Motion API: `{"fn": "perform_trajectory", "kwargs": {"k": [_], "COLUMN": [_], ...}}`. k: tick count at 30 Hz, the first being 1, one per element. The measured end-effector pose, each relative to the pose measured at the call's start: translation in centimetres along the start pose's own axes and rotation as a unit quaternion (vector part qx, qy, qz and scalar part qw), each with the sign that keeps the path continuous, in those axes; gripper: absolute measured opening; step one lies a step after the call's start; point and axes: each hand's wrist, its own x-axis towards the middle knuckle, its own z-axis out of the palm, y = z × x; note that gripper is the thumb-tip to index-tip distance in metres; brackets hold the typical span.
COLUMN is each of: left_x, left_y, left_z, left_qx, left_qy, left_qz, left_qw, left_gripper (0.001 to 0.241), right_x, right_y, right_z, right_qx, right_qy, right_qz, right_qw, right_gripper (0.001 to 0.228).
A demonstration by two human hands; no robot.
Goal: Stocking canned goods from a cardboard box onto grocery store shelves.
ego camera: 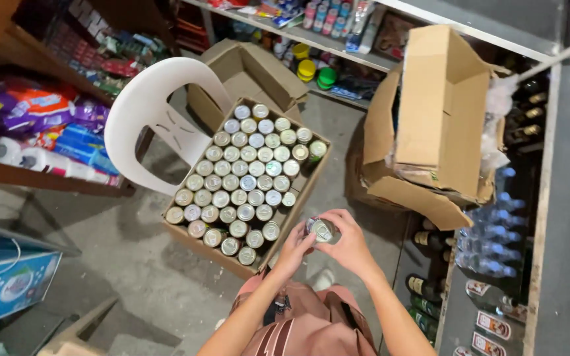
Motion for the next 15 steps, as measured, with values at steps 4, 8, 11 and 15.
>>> {"fn": "perform_trajectory", "kwargs": {"k": [4,8,11,15], "left_x": [0.6,1.1,0.7,0.8], "left_y": [0.1,1.6,1.0,-0.9], "left_z": [-1.0,-1.4,-1.9,-3.5], "left_qx": [-0.05,-0.08,-0.035,0.222], "left_qy": [0.026,0.07,0.131,0.258], "left_qz": [0.017,0.02,-0.007,0.046], "left_qw": [0.998,0.994,0.991,0.939], "left_gripper": [0.071,0.069,0.068,0.064], "right_x": [2.3,5.0,6.5,9.1], "right_y": [0.8,1.8,1.9,4.4], "right_z": [1.6,2.7,3.3,4.7], "right_qx": [0.006,-0.007,-0.039,-0.063], "right_qy": [-0.039,-0.09,-0.13,-0.153], "right_qz": [0.005,-0.039,-0.047,-0.048], "right_qw": [0.999,0.995,0.99,0.985], "right_gripper": [0.062,0.06,0.058,0.058]}}
